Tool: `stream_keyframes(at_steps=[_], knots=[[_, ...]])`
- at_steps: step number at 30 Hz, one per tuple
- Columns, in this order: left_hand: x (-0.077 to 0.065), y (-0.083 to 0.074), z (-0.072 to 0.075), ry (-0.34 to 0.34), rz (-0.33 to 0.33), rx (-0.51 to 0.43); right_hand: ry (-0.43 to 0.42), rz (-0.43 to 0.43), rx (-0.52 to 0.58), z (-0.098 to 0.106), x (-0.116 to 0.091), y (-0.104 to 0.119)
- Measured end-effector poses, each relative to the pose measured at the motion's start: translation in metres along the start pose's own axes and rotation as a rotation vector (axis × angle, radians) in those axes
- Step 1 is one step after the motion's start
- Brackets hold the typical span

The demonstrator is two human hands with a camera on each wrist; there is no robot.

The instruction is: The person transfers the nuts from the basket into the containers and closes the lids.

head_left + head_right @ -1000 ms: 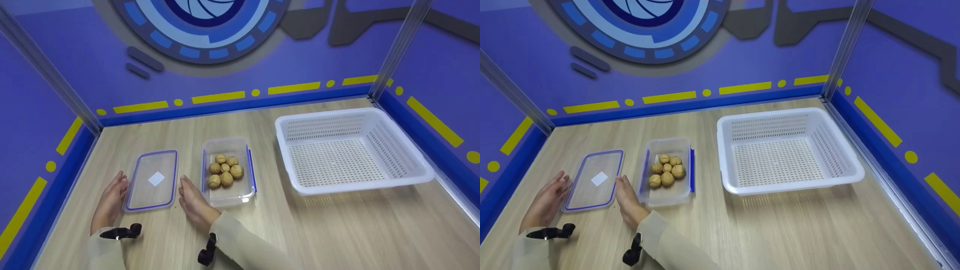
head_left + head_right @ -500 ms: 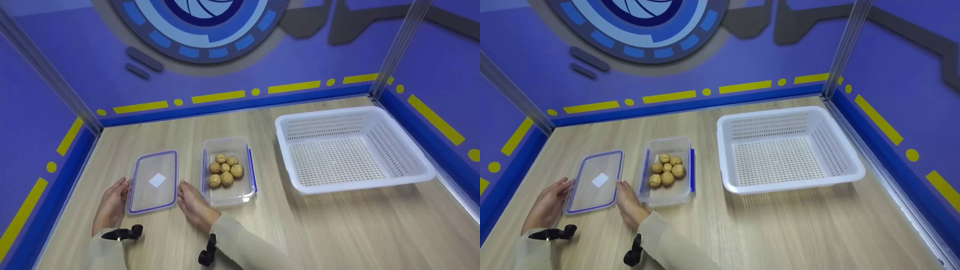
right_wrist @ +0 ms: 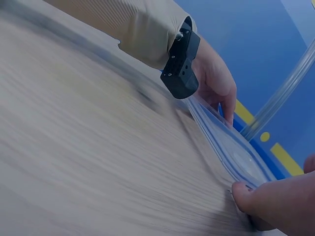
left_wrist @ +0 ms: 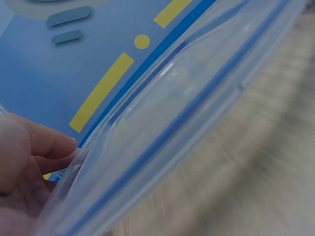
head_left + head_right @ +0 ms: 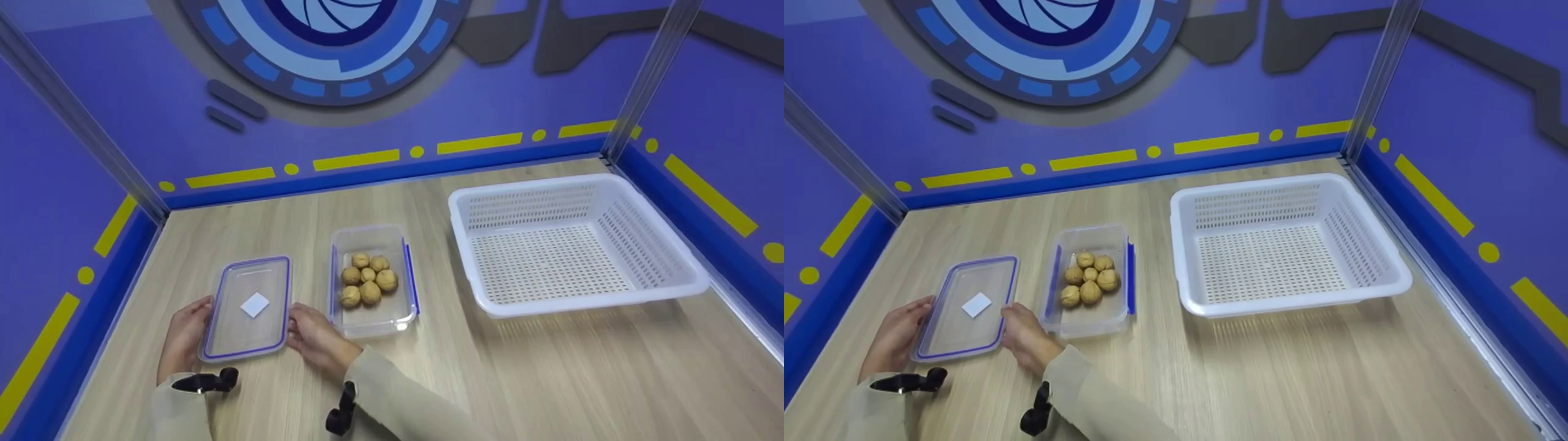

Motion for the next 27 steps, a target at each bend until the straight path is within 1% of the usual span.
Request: stream_keyframes(at_steps=[3,8,10,14,17,20,22,27], knots=[[-0.001,-0.001,0.0,-0.011,0.002,0.002,-0.009,-0.031,-0.027,0.0,-0.003,-0.001],[-0.004,-0.005,0.002,0.003,-0.017,-0.004,0.004,-0.047,-0.07,-0.002,-0.004,0.0],[-0.005,-0.005,0.004,-0.003,-0.011,0.004,0.015,-0.048,-0.077,-0.003,-0.005,0.0],[-0.007,-0.009,0.009,-0.022,-0.012,-0.029,0.023,-0.054,-0.091,-0.003,-0.006,0.001],[-0.009,-0.013,0.013,-0.038,-0.029,-0.056,0.024,-0.05,-0.087,-0.004,-0.007,0.004],[-0.012,-0.018,0.016,-0.057,-0.033,-0.037,0.031,-0.037,-0.082,-0.008,-0.008,0.008],[-0.014,-0.02,0.017,-0.067,-0.034,-0.05,0.044,-0.024,-0.081,-0.012,-0.009,0.012],[-0.017,-0.029,0.014,-0.056,-0.034,-0.086,0.093,0.011,-0.097,-0.022,-0.01,0.024]])
Point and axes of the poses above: each hand's wrist, its own x-axis towards the middle knuckle, its own z-axis out of the back of the hand, y = z × x, the point moved 9 cm from there along x, towards the middle knuckle, and after that the axes turned 11 degrees about x, right-handed, at the moved point
